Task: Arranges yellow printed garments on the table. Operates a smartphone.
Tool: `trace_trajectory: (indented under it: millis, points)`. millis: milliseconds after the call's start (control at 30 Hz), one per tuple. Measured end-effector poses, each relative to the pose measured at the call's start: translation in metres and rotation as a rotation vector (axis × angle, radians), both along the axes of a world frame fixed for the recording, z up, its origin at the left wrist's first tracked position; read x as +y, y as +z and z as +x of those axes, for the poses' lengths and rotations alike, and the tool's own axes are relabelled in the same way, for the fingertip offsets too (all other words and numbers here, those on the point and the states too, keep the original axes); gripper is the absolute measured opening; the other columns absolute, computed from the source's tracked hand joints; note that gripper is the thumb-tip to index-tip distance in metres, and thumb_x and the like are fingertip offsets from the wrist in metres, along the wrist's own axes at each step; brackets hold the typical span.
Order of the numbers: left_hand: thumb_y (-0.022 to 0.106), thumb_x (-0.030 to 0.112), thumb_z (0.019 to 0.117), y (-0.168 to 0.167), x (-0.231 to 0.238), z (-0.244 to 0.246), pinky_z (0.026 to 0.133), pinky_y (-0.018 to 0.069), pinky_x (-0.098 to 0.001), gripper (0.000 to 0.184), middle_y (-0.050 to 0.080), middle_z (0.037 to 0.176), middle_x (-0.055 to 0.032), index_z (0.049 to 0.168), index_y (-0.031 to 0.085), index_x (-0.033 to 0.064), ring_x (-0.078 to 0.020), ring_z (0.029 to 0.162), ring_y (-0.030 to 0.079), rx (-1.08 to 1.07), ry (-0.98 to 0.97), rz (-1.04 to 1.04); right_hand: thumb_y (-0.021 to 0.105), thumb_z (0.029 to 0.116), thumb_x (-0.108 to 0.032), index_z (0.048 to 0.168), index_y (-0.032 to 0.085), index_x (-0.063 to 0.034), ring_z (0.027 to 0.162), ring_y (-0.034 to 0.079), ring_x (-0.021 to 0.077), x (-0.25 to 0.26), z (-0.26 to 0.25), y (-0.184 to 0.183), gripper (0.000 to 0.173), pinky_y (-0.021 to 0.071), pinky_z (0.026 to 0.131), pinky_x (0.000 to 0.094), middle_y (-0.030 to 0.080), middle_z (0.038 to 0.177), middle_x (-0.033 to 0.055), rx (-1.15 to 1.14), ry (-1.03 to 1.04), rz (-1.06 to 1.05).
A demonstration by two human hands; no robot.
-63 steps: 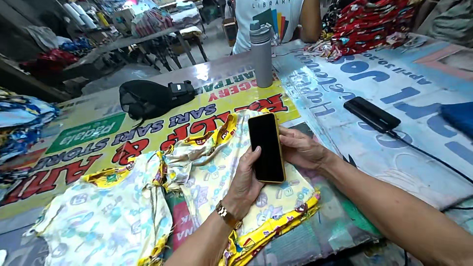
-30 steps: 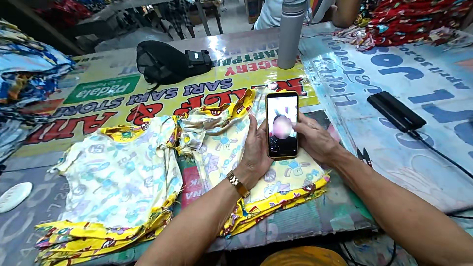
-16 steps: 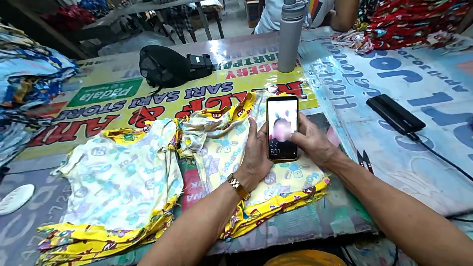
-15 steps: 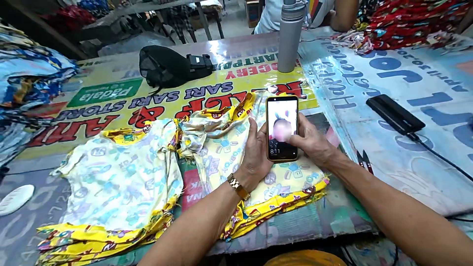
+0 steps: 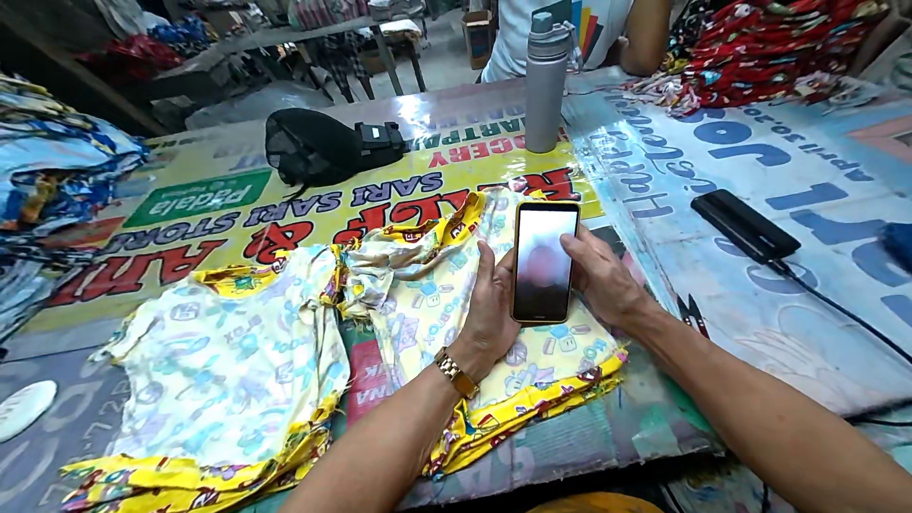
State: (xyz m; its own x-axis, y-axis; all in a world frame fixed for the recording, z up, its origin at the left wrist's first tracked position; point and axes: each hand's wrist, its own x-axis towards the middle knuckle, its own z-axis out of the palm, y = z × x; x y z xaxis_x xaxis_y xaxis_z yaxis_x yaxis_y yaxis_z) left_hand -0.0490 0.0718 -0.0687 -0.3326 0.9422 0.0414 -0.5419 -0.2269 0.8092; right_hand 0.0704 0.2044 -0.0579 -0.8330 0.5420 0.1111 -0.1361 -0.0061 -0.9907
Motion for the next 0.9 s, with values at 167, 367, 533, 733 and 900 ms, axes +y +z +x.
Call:
trace_trajectory:
  millis: [167, 367, 533, 733, 900]
  points:
    - [0.012, 0.081, 0.0946, 0.002, -0.001, 0.000, 0.104, 0.0516, -0.0498, 0.091, 0.063, 0.137, -0.0104, 0.149, 0.051, 0.0197, -0.0247, 0.127, 0.061, -0.056, 0.052, -0.017, 0.064, 0.0917, -0.023, 0.143, 0.044, -0.0095, 0.101, 0.070, 0.0142, -0.006, -0.003, 0.000, 0.057, 0.0604, 0.085, 0.0343, 0.069, 0.117, 0.0070, -0.019, -0.035, 0.126]
    - [0.010, 0.081, 0.0944, 0.003, -0.002, 0.001, 0.103, 0.0521, -0.0503, 0.090, 0.063, 0.137, -0.0101, 0.149, 0.050, 0.0218, -0.0256, 0.126, 0.061, -0.093, 0.088, -0.013, 0.065, 0.0894, -0.006, 0.142, 0.040, -0.0076, 0.099, 0.071, 0.0139, -0.013, -0.004, 0.001, 0.058, 0.0605, 0.084, 0.0311, 0.069, 0.115, 0.0082, -0.009, -0.039, 0.154]
    - [0.011, 0.082, 0.0937, 0.001, -0.001, 0.002, 0.103, 0.0523, -0.0481, 0.092, 0.061, 0.139, -0.0103, 0.152, 0.047, 0.0212, -0.0249, 0.127, 0.060, -0.012, 0.074, 0.013, 0.068, 0.0873, -0.002, 0.142, 0.040, -0.0089, 0.102, 0.071, 0.0162, -0.016, -0.005, -0.001, 0.062, 0.0614, 0.084, 0.0324, 0.069, 0.118, 0.0099, 0.015, -0.072, 0.119]
    - [0.016, 0.083, 0.0932, -0.002, -0.001, 0.003, 0.106, 0.0496, -0.0492, 0.091, 0.058, 0.144, -0.0101, 0.155, 0.043, 0.0213, -0.0248, 0.131, 0.057, 0.109, 0.063, 0.020, 0.077, 0.0850, -0.005, 0.143, 0.041, -0.0122, 0.104, 0.071, 0.0166, -0.020, -0.009, -0.003, 0.069, 0.0621, 0.085, 0.0336, 0.068, 0.120, 0.0086, 0.014, -0.134, 0.093]
    - [0.019, 0.085, 0.0917, -0.001, -0.001, 0.005, 0.106, 0.0501, -0.0489, 0.092, 0.058, 0.143, -0.0093, 0.155, 0.042, 0.0218, -0.0240, 0.130, 0.058, 0.161, 0.072, 0.012, 0.080, 0.0839, -0.006, 0.142, 0.043, -0.0124, 0.102, 0.072, 0.0159, -0.022, -0.012, -0.005, 0.069, 0.0624, 0.083, 0.0328, 0.069, 0.118, 0.0083, 0.005, -0.182, 0.111]
